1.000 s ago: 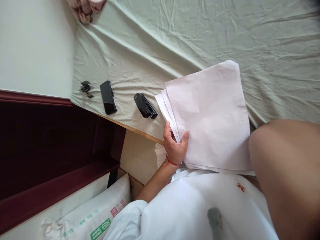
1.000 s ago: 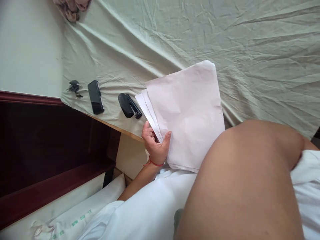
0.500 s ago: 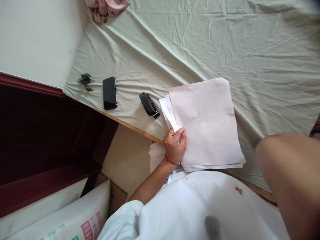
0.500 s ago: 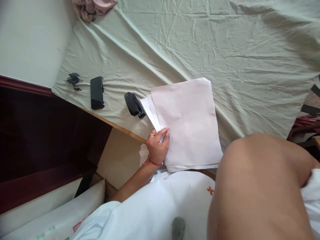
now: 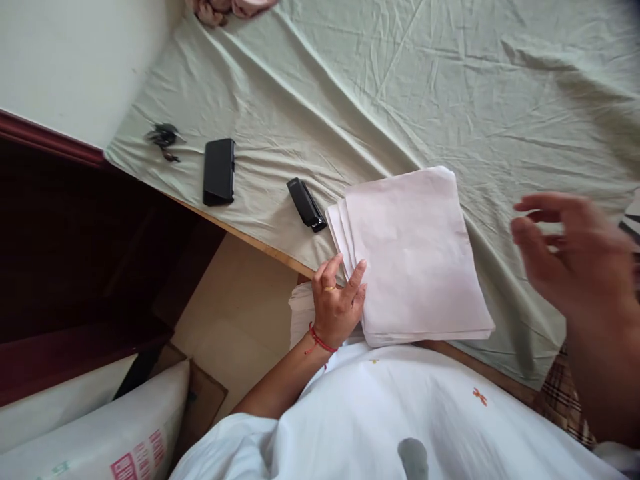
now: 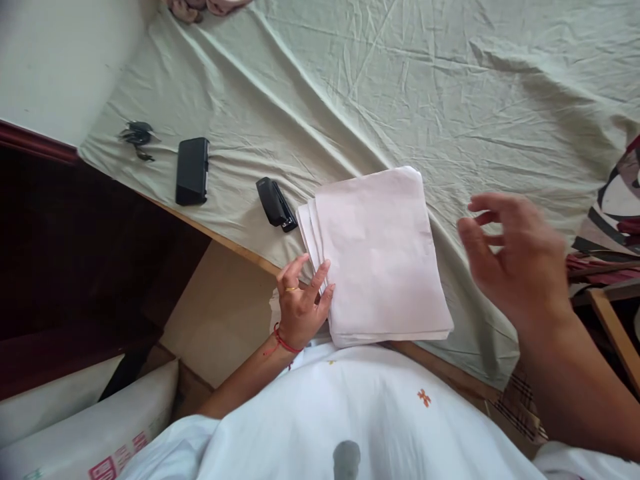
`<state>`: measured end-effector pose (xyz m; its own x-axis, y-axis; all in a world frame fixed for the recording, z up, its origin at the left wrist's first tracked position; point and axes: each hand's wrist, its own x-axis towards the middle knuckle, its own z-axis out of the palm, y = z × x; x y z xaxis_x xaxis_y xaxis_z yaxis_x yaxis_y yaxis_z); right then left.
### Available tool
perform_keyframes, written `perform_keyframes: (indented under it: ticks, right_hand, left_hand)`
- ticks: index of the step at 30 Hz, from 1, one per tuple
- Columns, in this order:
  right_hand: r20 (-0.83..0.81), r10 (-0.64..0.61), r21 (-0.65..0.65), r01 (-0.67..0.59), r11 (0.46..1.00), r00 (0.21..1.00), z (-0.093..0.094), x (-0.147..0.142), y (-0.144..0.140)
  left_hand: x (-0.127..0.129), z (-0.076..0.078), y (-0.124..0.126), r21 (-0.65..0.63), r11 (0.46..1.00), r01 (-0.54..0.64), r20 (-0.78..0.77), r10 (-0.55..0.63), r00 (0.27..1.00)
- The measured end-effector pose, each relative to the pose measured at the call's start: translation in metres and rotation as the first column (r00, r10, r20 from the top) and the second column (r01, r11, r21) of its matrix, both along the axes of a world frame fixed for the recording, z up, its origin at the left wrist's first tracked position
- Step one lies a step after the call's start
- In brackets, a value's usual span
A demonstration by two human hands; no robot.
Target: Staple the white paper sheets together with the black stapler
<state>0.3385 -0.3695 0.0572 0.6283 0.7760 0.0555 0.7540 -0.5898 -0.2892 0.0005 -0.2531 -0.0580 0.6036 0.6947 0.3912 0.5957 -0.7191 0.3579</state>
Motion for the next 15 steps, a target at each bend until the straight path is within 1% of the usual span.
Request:
perform_keyframes:
  ticks: [2,4,6,8,10,15]
  right_hand:
    - [-0.112,0.002,-0.027,-0.005,1.000,0.994,-0.010,0.001,0.012]
    - [-0.195,-0.019,-0.107,-0.002,0.994,0.981,-0.020,0.000,0.023]
    - [-0.241,-0.032,-0.174,-0.010,0.985,0.970,-0.027,-0.002,0.033]
    - [-0.260,-0.035,-0.207,-0.020,0.978,0.965,-0.032,-0.005,0.042]
    - [-0.254,-0.018,-0.207,-0.036,0.978,0.967,-0.037,-0.009,0.049]
    - [-0.229,0.125,-0.140,-0.160,0.977,0.965,-0.049,-0.017,0.058]
  left_hand:
    - [-0.004,-0.002,-0.002,0.009,0.997,0.080,-0.030,-0.079,0.996]
    - [-0.005,-0.002,-0.004,-0.038,0.983,0.181,-0.072,-0.184,0.980]
    - [-0.005,-0.001,-0.006,-0.080,0.966,0.244,-0.101,-0.252,0.962]
    - [-0.005,0.002,-0.008,-0.083,0.960,0.268,-0.108,-0.276,0.955]
    - [-0.007,0.004,-0.010,-0.068,0.957,0.282,-0.096,-0.288,0.953]
    - [-0.016,0.009,-0.010,-0.036,0.947,0.320,-0.051,-0.321,0.946]
